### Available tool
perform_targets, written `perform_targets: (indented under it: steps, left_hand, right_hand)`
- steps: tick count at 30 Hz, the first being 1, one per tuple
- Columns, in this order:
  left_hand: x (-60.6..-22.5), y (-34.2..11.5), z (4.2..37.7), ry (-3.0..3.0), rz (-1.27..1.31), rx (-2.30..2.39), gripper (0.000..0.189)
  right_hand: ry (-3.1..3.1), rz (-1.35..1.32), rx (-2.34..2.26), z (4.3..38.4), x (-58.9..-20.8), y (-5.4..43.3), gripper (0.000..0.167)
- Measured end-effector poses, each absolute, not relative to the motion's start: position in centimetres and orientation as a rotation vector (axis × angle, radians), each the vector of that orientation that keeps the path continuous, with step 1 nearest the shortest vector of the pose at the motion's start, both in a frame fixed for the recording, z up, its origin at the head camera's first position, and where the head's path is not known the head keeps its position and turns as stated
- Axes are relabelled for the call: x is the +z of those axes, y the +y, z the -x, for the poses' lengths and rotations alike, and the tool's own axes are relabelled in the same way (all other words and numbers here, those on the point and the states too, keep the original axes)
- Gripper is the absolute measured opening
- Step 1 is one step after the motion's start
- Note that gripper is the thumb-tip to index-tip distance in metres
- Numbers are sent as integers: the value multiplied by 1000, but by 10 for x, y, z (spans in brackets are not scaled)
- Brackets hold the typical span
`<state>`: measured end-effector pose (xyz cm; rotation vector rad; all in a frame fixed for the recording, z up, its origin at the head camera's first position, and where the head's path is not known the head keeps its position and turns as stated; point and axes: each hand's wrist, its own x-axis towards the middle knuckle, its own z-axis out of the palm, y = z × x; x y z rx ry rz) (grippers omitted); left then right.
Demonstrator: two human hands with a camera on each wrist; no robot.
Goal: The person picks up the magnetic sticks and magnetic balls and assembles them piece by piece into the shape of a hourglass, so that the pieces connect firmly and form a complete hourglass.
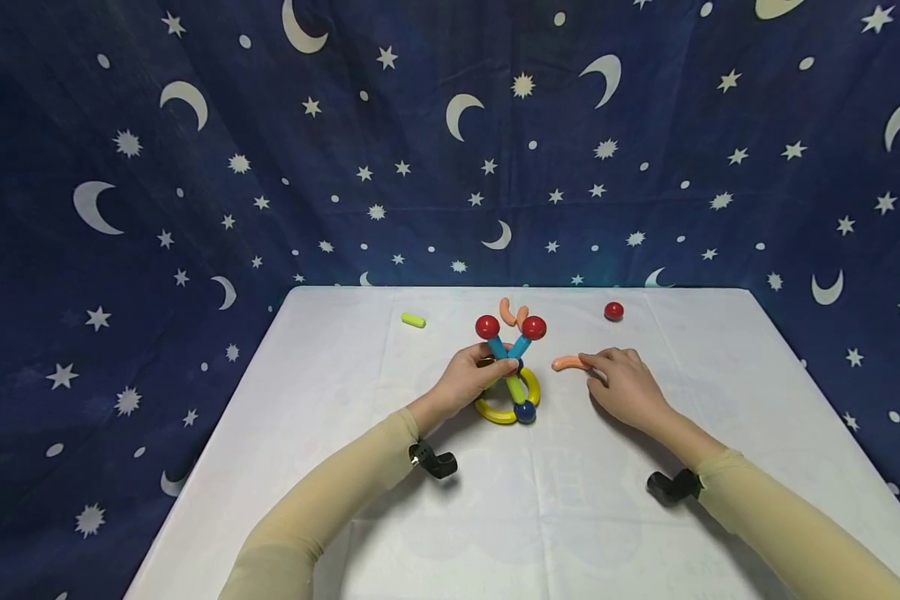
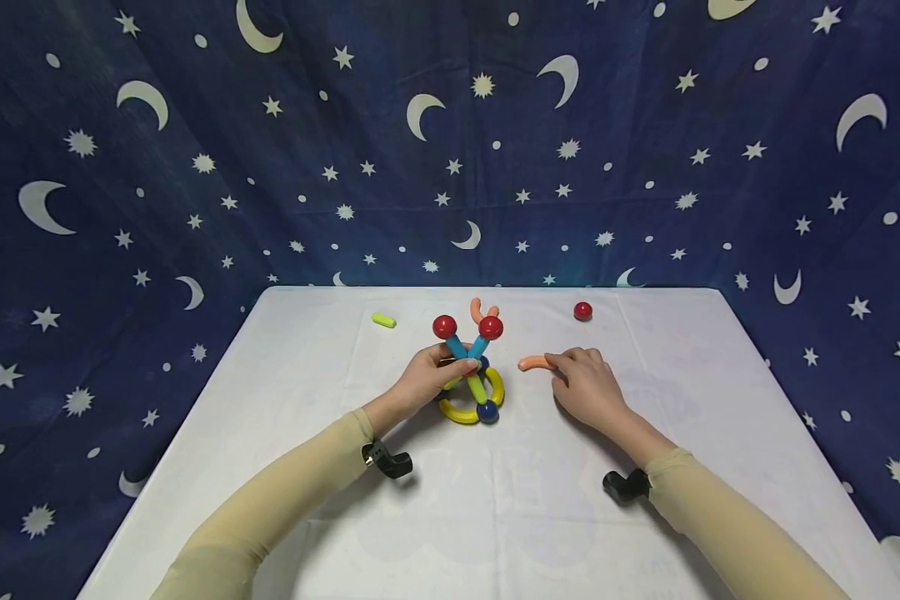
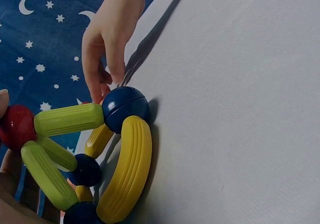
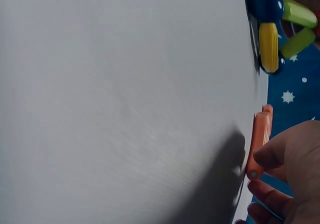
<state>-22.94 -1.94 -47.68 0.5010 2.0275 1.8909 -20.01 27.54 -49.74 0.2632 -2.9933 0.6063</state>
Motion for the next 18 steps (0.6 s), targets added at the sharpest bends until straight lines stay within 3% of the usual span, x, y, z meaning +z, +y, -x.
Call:
perform_targets:
  steps: [18]
  left_hand:
    - [-477,-20,229,2053,-534,1868,32]
  right_hand:
    - [-2983,-242,582,178,-500,274,41]
